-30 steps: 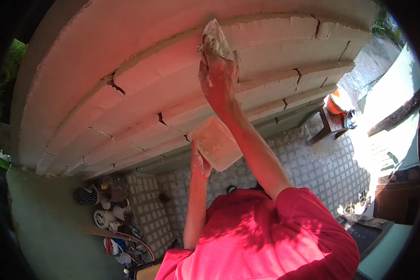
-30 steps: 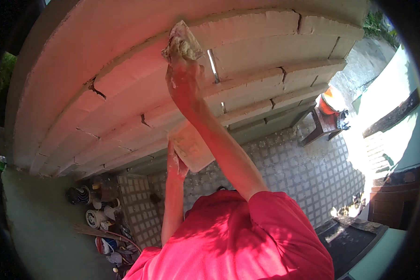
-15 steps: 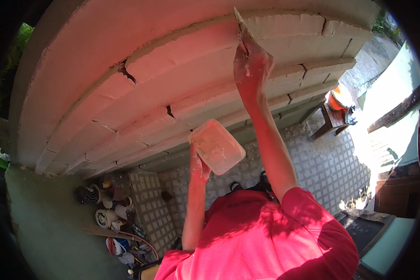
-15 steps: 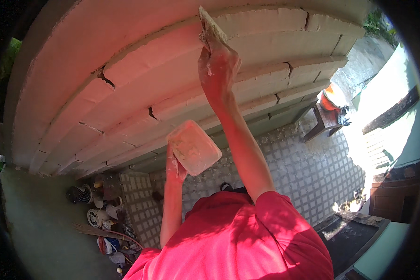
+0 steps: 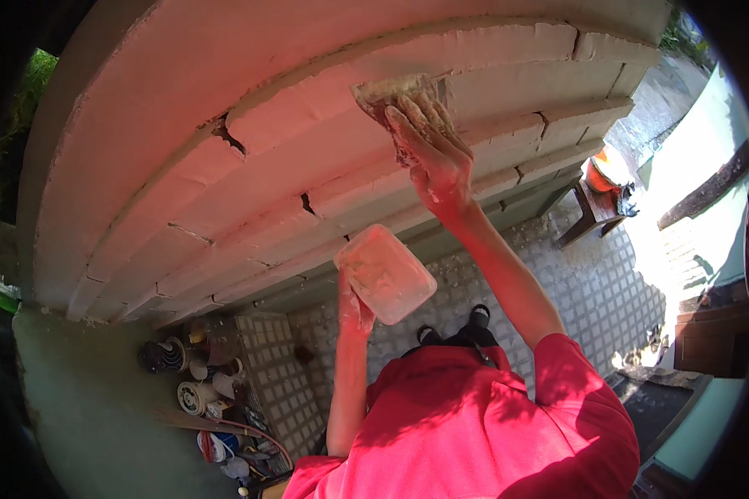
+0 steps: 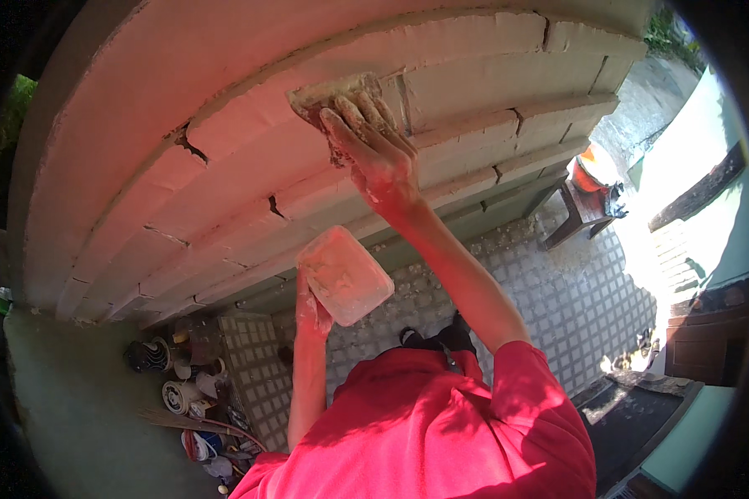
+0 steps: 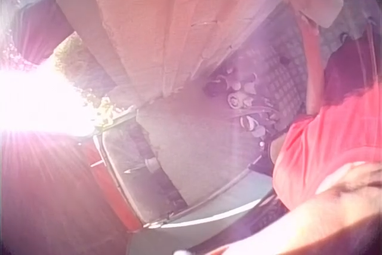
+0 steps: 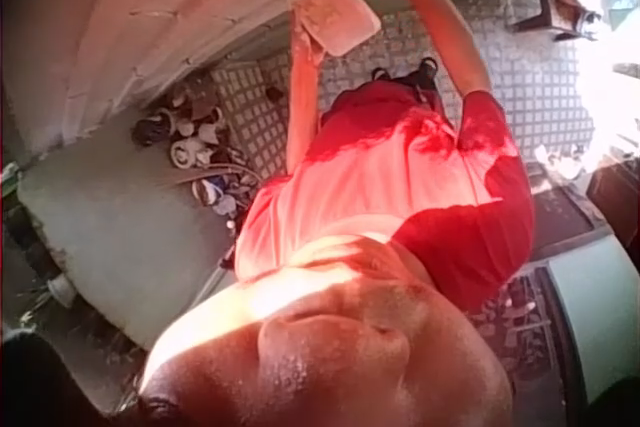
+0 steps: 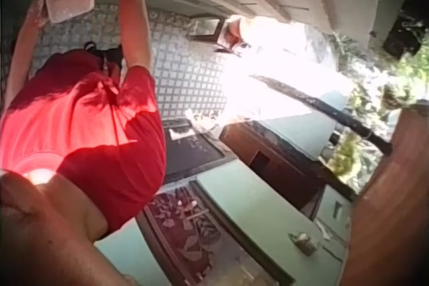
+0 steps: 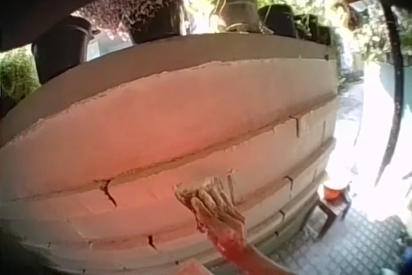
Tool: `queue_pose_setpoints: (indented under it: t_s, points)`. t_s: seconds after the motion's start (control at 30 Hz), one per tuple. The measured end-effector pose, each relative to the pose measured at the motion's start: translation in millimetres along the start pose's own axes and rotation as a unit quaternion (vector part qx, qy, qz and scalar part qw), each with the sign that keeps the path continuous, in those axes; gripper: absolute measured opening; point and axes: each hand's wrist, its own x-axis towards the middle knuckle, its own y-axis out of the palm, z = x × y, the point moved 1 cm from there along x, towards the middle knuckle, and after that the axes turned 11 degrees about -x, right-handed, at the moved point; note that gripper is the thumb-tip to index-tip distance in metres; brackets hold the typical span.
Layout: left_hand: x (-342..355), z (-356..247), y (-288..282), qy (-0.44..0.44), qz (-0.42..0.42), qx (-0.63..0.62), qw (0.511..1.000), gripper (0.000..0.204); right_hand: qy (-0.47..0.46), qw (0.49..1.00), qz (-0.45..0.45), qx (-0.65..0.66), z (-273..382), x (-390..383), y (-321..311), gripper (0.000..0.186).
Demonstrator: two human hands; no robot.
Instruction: Apply plaster or joint compound to cracks in a wall using a putty knife.
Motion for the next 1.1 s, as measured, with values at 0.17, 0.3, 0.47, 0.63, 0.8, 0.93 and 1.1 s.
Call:
queue_pose_setpoints:
  t_s: [0.17,0.3,0.47,0.63,0.8,0.93,1.1]
  points:
    - [1,8,5,-0.008,-0.003,0.001,1.000,0.064,-0.068,0.989,-0.030,-0.129,-87,11,-1,0.041]
    - [2,16,14,-0.019,-0.016,-0.001,1.000,0.065,-0.076,0.989,0.027,-0.125,-110,-23,20,0.040]
    - [5,24,19,-0.013,-0.022,-0.003,1.000,0.065,-0.039,0.995,0.055,-0.072,-94,-41,1,0.034]
    - [0,29,28,0.028,-0.026,-0.015,0.999,0.060,0.248,0.963,-0.086,0.057,-83,-27,-21,0.027]
    - [-2,41,33,0.038,-0.037,-0.036,0.998,0.058,0.361,0.931,0.006,0.043,-65,-8,6,0.023]
    - [-6,52,30,0.048,-0.047,-0.036,0.997,0.059,0.275,0.956,-0.066,0.084,-9,-4,39,0.018]
    - [-13,57,35,0.057,-0.056,-0.053,0.995,0.062,0.368,0.866,0.038,0.338,16,-17,33,0.018]
